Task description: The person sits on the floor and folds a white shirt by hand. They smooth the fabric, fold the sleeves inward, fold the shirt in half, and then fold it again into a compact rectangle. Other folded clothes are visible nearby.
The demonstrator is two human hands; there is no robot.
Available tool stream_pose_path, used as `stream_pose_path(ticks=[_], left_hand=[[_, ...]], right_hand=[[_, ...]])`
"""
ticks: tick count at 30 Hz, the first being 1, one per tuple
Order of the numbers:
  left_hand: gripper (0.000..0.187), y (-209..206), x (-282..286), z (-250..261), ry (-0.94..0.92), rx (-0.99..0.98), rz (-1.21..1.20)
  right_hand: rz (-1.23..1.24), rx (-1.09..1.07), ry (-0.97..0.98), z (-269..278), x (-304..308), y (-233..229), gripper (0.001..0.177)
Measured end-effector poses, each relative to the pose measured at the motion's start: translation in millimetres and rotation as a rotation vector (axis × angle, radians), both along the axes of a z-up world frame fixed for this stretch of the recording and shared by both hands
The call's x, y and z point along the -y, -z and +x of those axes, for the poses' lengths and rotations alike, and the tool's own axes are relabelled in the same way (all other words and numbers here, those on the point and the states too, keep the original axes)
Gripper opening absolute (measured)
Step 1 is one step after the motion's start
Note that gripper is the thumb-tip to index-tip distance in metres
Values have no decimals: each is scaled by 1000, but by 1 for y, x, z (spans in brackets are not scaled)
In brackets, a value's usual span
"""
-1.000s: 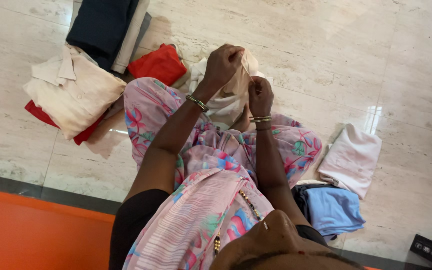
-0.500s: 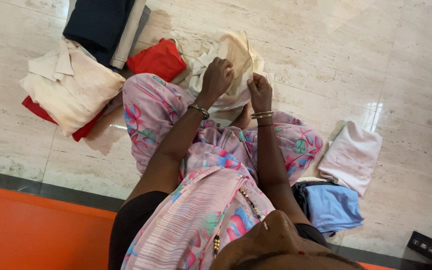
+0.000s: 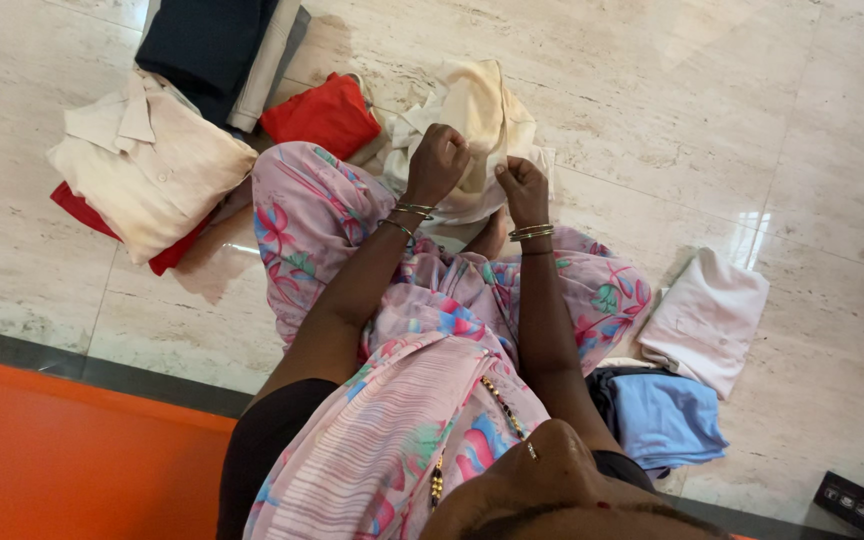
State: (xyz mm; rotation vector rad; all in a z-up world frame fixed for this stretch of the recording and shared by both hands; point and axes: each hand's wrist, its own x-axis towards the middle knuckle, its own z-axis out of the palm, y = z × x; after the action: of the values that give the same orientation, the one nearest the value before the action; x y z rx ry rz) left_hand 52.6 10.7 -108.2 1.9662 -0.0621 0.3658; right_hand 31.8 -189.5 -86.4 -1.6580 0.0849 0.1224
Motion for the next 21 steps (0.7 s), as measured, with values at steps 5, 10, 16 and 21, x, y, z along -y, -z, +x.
stream_pose_path(ticks=[5,10,16,21], left_hand=[[11,5,-1,2,133,-201,-558],[12,9,5,-1,175,-499,-867],[23,-1,6,-7,303,-298,-560],[32,-4,0,-8,271,-236,-371]], right_hand=[[88,25,-4,3,-5,9,14],[26,6,-22,2,-6,22,15],[90,3,-62,2,-8,28,15],[145,15,-64,5,-8,27,16]])
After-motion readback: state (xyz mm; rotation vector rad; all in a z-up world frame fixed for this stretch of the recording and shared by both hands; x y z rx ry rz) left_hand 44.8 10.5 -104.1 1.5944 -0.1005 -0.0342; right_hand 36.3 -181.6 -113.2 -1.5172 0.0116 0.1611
